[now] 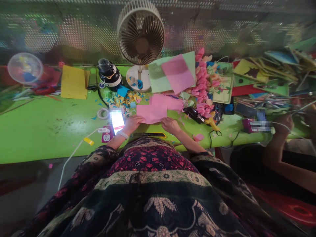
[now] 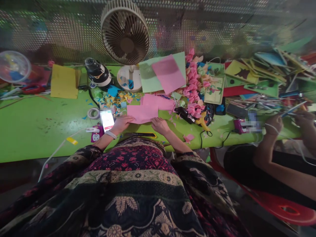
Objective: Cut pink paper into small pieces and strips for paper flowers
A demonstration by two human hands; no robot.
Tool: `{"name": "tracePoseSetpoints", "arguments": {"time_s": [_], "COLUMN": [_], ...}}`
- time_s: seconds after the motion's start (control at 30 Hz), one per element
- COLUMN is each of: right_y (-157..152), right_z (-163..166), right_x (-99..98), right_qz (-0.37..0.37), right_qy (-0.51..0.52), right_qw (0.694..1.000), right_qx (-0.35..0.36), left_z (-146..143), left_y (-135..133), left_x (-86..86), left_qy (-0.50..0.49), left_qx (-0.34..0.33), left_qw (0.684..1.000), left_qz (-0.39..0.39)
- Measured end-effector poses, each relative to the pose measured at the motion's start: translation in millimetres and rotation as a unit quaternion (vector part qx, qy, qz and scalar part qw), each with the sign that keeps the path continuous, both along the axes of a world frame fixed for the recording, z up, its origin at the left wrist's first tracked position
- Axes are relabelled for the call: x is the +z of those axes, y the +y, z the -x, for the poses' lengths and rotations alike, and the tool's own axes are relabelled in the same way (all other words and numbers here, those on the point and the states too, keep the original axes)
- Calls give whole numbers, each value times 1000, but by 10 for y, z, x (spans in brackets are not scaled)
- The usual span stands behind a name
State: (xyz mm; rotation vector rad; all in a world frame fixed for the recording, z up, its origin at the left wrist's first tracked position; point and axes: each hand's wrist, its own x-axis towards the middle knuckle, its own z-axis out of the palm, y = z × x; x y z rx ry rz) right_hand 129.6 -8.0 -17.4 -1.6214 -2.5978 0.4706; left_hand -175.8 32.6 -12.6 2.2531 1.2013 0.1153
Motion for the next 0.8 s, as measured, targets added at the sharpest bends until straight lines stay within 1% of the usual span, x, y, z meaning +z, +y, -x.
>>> {"name": "tracePoseSetpoints", "arguments": {"time_s": [0.1, 0.23, 0.33, 0.43, 0.5, 0.6, 0.7, 0.8], "right_y": [-164, -234, -222, -223, -234, -241, -225, -182], "right_z": [-64, -116, -144, -168, -171, -128, -34, 58], "right_x": [-30, -115, -191, -260, -307, -378, -424, -426], "right_qz": [-8, -12, -18, -17, -5, 8, 5, -7], "right_qy": [26, 65, 101, 148, 187, 227, 230, 209], "right_qw": [1000, 998, 995, 988, 979, 956, 928, 917], "right_qx": [-14, 6, -12, -44, -81, -188, -293, -341], "left_z": [95, 163, 186, 188, 165, 94, 8, -75], "left_y": [-80, -165, -183, -207, -240, -294, -316, -304], "left_x": [-122, -244, -278, -258, -231, -205, -209, -213], "left_qy": [-26, -60, -133, -198, -219, -218, -166, -81], "left_qx": [-10, -14, 20, 76, 119, 180, 230, 261], "left_qw": [1000, 998, 991, 977, 968, 959, 959, 960], "left_qz": [1, 5, 17, 30, 37, 30, -3, -52]}}
